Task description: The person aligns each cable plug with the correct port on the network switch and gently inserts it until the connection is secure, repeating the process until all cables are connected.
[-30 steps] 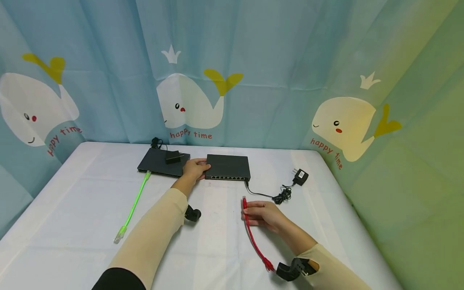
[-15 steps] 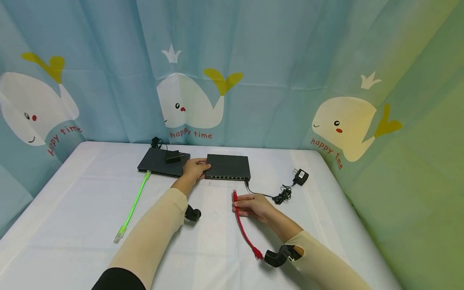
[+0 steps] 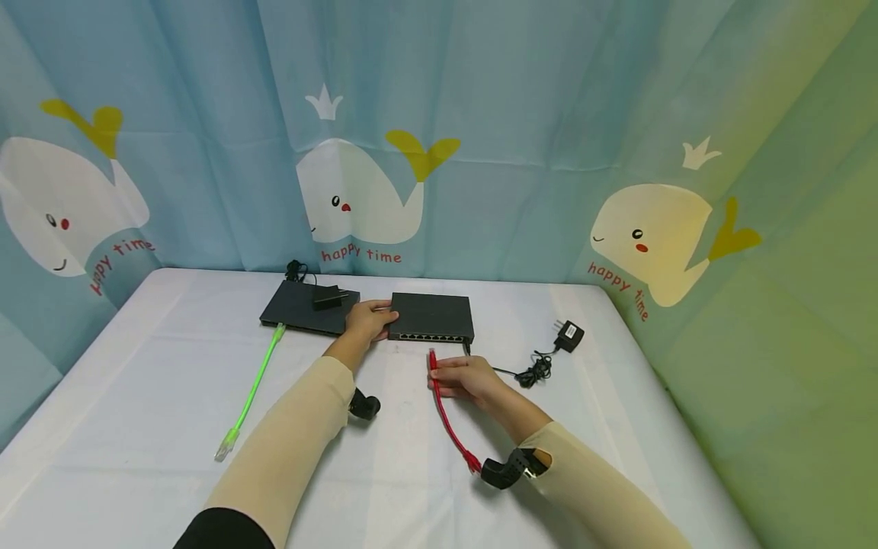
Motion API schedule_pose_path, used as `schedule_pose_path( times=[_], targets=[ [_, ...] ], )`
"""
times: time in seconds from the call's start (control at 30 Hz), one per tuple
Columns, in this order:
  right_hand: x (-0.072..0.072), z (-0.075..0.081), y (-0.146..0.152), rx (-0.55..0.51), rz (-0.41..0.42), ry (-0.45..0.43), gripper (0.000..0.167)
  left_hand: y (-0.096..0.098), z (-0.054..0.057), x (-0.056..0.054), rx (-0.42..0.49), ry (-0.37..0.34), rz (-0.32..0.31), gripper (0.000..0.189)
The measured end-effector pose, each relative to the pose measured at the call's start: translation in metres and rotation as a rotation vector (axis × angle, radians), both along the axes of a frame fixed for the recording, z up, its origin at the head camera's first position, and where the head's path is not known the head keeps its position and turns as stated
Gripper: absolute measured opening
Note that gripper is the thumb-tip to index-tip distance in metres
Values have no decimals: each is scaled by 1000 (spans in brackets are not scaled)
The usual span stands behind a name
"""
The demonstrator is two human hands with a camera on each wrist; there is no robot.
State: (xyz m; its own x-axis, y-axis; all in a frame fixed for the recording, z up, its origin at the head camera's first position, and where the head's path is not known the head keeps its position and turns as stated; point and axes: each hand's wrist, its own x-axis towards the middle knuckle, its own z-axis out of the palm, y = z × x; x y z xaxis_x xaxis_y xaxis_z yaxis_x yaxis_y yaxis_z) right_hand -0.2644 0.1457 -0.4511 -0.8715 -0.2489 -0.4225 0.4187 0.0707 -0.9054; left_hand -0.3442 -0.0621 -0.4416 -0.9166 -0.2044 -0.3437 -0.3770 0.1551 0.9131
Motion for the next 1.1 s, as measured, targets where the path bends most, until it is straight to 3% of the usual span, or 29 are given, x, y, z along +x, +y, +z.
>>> schedule_pose_path(
  times=[0.37, 1.1],
  targets=[
    [-12, 1, -15, 47, -51, 11, 30, 0, 2, 2, -1, -10, -12, 40],
    [-29, -2, -30, 14, -83, -25, 22, -2, 3, 4, 7, 4, -31, 41]
  ],
)
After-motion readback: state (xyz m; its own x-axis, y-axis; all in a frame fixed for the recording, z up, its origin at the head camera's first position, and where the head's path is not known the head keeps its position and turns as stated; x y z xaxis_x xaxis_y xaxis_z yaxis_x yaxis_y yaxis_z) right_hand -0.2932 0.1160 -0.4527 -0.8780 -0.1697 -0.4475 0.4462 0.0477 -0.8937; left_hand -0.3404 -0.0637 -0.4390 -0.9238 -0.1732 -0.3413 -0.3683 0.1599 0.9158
